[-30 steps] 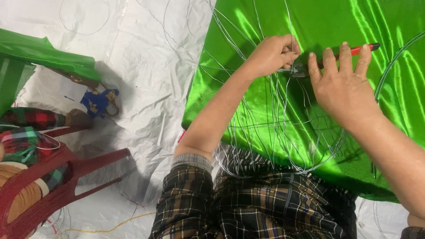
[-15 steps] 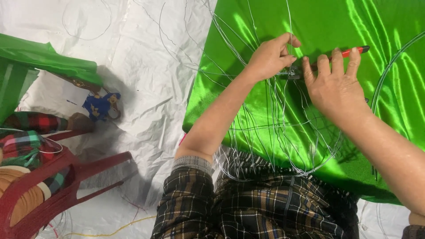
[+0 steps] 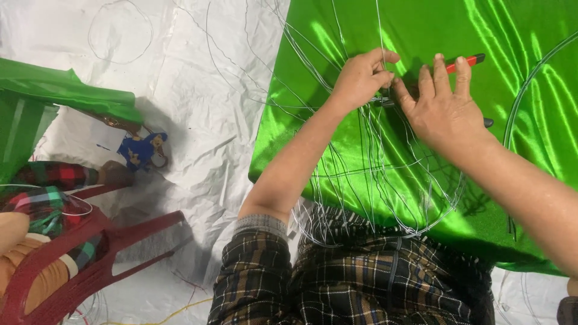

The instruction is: Reinforcing a circular wire frame by bending and securing metal wires using pliers

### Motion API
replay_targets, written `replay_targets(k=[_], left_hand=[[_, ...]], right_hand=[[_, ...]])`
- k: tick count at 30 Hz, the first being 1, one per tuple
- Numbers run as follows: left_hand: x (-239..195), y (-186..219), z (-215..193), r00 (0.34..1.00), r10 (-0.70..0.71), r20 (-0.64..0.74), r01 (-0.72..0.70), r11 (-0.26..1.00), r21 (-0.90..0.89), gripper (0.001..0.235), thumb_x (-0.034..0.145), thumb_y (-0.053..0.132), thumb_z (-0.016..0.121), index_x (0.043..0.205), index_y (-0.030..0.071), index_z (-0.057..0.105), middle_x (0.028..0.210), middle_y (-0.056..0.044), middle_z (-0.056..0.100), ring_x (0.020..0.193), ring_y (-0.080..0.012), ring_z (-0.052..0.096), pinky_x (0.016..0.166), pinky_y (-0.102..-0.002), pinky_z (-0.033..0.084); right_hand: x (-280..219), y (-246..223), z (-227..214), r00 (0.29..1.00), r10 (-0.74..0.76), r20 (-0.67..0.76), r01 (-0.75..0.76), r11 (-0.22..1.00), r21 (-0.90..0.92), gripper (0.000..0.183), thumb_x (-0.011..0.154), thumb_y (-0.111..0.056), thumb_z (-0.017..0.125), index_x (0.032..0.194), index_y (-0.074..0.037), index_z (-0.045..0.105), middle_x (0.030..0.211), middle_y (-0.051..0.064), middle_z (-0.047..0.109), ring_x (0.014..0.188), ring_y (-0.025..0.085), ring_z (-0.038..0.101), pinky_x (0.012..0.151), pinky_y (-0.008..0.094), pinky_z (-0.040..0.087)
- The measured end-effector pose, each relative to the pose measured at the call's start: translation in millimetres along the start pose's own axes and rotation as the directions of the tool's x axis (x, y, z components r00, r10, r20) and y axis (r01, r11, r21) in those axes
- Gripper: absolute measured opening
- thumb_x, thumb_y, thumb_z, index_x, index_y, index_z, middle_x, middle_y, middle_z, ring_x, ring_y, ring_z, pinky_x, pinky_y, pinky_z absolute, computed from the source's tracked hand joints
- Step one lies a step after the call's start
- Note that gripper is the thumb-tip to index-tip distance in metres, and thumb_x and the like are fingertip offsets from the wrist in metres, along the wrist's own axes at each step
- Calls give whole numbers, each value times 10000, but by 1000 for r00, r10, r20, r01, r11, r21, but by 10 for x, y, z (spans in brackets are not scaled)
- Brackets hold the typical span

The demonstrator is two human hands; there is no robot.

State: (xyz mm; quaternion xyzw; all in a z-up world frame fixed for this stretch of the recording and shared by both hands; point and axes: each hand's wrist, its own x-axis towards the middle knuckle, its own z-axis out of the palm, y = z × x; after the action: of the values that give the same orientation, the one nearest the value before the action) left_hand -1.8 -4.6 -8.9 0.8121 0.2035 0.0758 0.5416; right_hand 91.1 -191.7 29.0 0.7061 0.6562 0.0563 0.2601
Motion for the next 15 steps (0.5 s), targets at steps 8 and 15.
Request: replay_targets(k=[8,15], left_hand=[[6,-14,21,1000,-29,-6,29,999,12,316,858,64,655,1173,30,666,746,-26,753,655,-96,755,588,-197,595],[35,-19,34,998,-61,-4,61,996,60,257,857,79,623,1105,79,689,734,0,774,645,-72,765,538,-188,535]], right_hand=[[96,114,-121,994,9,108,-34,971,235,962,757,-108,663,1641,-226,302,1431,275,554,1457,458,371,1206,685,112],[248,302,-311,943,-2,332,-153,884,442,581,1004,-187,485,1556,-31,392,1285,290,628,1235,428,578,1208,559,355]])
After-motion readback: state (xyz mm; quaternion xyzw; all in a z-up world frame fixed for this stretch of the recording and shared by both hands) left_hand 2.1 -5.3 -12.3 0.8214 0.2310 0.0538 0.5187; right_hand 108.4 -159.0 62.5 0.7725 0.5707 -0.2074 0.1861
